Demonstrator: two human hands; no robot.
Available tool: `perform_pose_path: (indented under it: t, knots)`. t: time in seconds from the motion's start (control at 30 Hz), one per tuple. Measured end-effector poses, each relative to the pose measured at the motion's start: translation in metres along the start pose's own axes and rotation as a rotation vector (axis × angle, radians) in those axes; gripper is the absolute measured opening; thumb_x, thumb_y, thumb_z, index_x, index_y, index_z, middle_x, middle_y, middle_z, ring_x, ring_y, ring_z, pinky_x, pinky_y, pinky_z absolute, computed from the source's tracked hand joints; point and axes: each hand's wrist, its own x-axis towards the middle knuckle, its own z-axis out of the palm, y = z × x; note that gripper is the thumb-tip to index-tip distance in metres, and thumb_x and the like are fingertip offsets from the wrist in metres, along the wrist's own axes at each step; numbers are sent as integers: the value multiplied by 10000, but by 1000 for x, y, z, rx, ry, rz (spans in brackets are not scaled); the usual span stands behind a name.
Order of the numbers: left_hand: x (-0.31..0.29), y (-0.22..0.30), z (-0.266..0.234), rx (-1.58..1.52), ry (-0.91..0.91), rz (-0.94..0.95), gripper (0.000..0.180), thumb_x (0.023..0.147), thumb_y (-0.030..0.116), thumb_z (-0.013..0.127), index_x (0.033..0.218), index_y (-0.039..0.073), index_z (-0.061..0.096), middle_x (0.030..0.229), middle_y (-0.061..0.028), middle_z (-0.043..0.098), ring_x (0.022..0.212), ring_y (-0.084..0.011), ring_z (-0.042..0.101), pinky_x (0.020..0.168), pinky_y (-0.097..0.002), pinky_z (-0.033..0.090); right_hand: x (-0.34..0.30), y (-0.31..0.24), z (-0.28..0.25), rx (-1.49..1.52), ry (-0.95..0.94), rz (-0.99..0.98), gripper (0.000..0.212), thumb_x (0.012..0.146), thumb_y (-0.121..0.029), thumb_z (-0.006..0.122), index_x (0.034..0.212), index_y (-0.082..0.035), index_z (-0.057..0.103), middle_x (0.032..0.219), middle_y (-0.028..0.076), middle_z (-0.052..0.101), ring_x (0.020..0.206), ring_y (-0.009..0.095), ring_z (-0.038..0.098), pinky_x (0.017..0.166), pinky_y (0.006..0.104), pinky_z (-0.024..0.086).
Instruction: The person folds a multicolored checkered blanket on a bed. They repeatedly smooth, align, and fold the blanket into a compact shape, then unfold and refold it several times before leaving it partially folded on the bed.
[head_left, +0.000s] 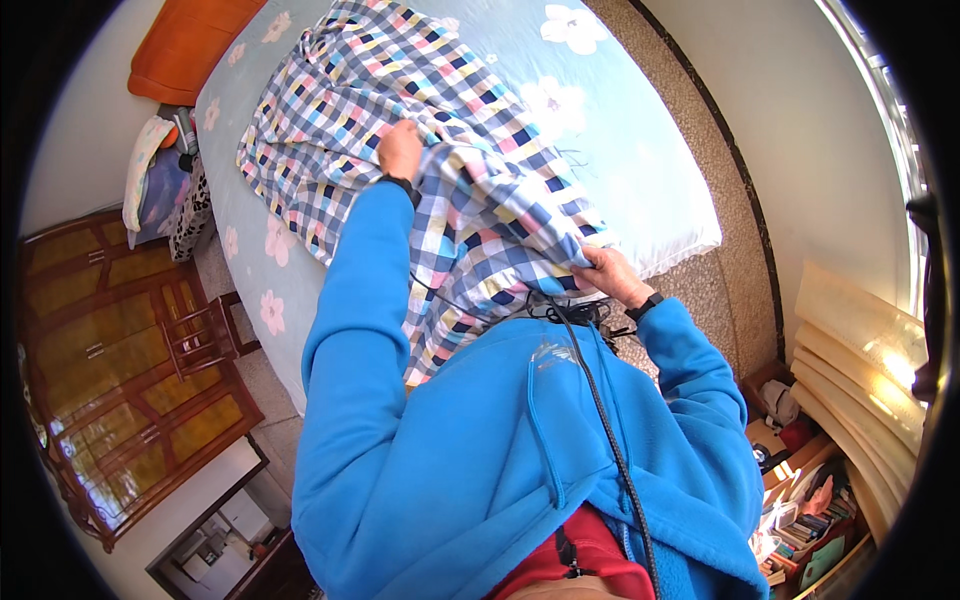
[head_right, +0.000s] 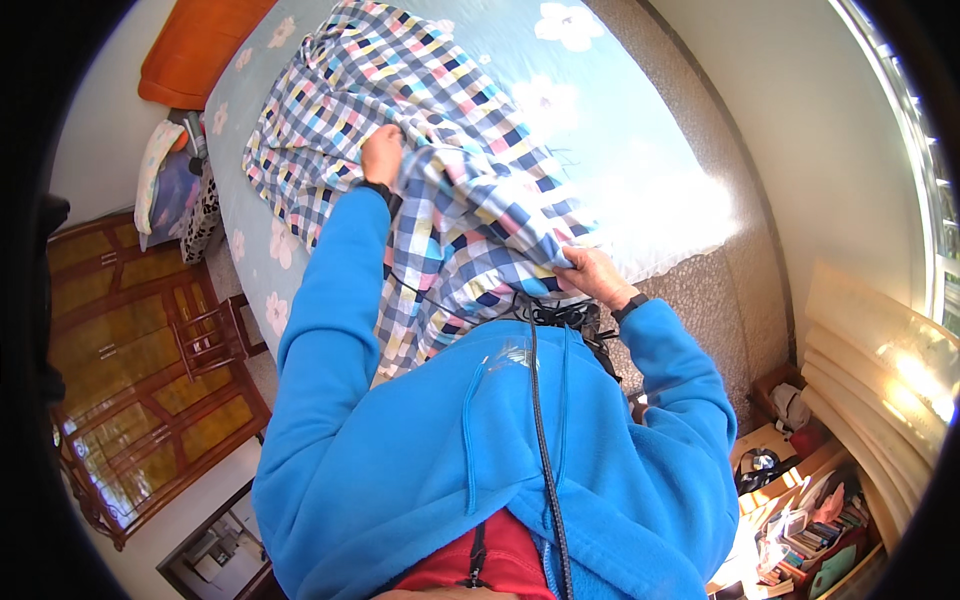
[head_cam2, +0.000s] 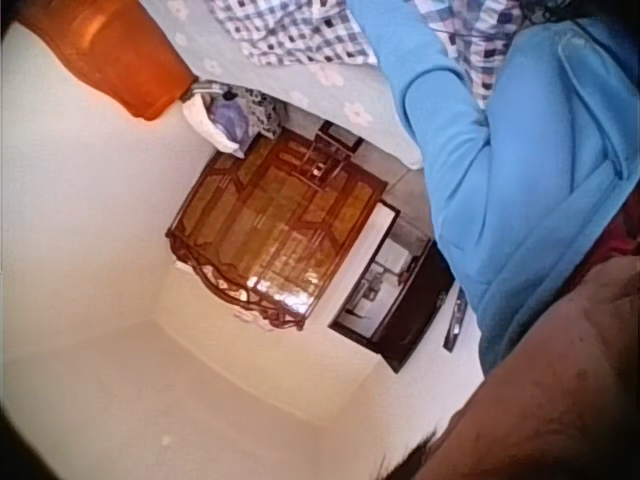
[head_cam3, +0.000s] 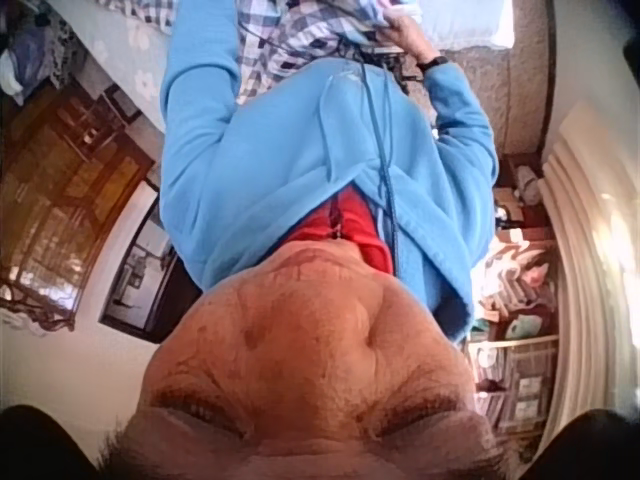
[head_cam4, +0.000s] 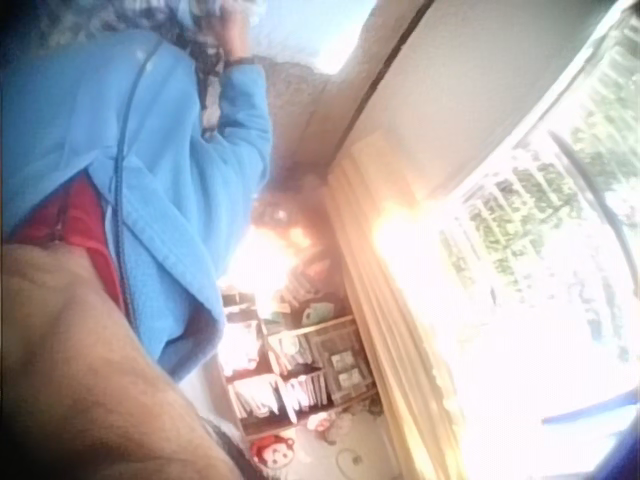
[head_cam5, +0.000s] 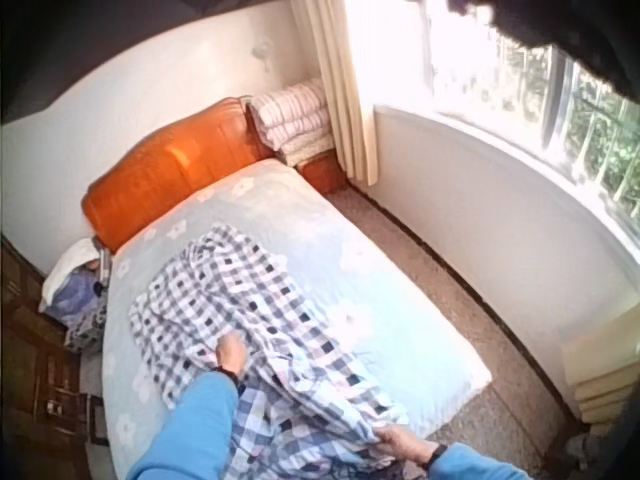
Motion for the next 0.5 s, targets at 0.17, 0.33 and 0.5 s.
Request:
perform_pose_path:
  t: [0.17,0.33,0.5]
  knots:
    - [-108,59,9,-419,-603,-122,383,882,363,599,748,8,648,682,-167,635,626,-266,632,590,-403,471,16,-3,4,159,-51,42,191,848,-141,701,829,8,582,723,105,602,649,240,614,591,336,472]
    - [-176,99,3,-975,-723,-694,563,906,574,564,1188,87,575,1043,-39,627,934,-184,610,699,-366,511,44,-39,17,-174,-157,-446,254,735,-137,743,681,3,538,794,136,515,764,328,555,659,409,454]
    - [-173,78,1,-1544,-637,-1043,470,872,297,707,1238,39,564,1202,-102,633,1065,-260,623,932,-417,506,50,-70,33,-414,-447,-746,175,718,-178,710,698,-24,631,840,116,566,842,312,591,716,411,493]
